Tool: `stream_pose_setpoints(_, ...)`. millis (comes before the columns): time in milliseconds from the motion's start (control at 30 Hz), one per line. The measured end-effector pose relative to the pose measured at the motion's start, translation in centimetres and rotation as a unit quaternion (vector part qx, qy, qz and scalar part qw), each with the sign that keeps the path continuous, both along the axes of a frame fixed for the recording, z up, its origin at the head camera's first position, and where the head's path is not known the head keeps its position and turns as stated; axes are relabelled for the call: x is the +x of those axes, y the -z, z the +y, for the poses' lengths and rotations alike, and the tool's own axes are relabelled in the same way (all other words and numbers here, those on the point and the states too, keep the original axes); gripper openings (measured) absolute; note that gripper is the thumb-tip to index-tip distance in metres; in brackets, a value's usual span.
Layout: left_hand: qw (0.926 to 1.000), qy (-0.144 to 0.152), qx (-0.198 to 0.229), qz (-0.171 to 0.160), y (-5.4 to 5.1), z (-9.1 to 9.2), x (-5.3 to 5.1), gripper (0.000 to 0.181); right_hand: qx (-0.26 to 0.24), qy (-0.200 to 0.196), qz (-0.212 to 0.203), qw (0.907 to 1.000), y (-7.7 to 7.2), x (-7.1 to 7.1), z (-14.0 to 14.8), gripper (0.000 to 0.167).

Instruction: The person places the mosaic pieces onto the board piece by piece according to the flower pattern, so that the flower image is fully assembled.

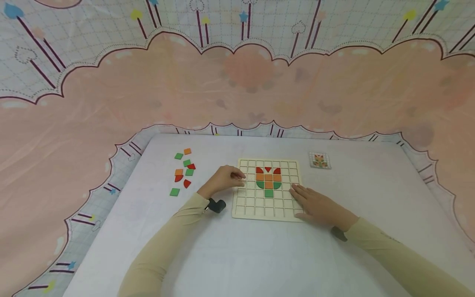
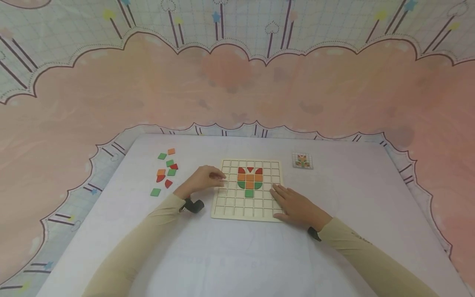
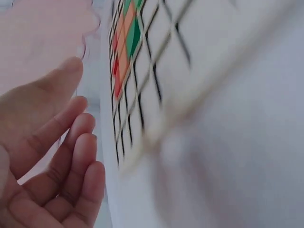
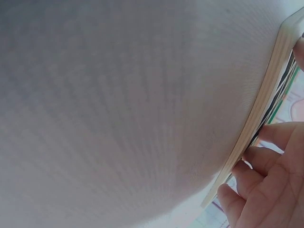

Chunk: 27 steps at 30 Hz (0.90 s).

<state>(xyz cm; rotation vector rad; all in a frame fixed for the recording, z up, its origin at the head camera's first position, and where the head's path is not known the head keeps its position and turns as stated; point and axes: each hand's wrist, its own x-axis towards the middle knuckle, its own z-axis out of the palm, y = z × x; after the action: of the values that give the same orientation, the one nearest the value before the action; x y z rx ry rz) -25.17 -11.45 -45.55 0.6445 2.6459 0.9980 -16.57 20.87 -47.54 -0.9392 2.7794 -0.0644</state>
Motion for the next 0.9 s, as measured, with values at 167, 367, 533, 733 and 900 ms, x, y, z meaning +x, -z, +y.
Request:
stream_pose_setpoints(167,0.9993,-0.037,-0.007,0.003,-0.6,-4.3,-0.7,0.028,-0.001,0.002,-0.003,1.0,0.1,0.0,0.0,0.074)
stream_pose_setpoints(367,0.9973,-0.072,-0.01,-0.006,-0.9,-9.2,-0.9,0.031,-0.001,-0.003,0.006,1.0,0.1,0.1,0.1,0.074)
stream_pose_setpoints(533,0.9957,-0.087,-0.027,-0.015,-0.6,-12.2,-0.7,0.03,-0.002,-0.008,0.015,0.9999,0.2,0.0,0.3,0.074)
stream_pose_setpoints(733,0.9962,-0.074,-0.039,-0.024,0.1,-13.1,0.0,0.029,-0.001,-0.003,0.01,0.9999,0.1,0.0,0.3,0.075)
stream_pose_setpoints(900,0.9981,-0.027,-0.048,-0.028,0.3,-12.3,1.1,0.026,-0.012,-0.005,0.01,0.9999,0.0,0.2,0.2,0.074)
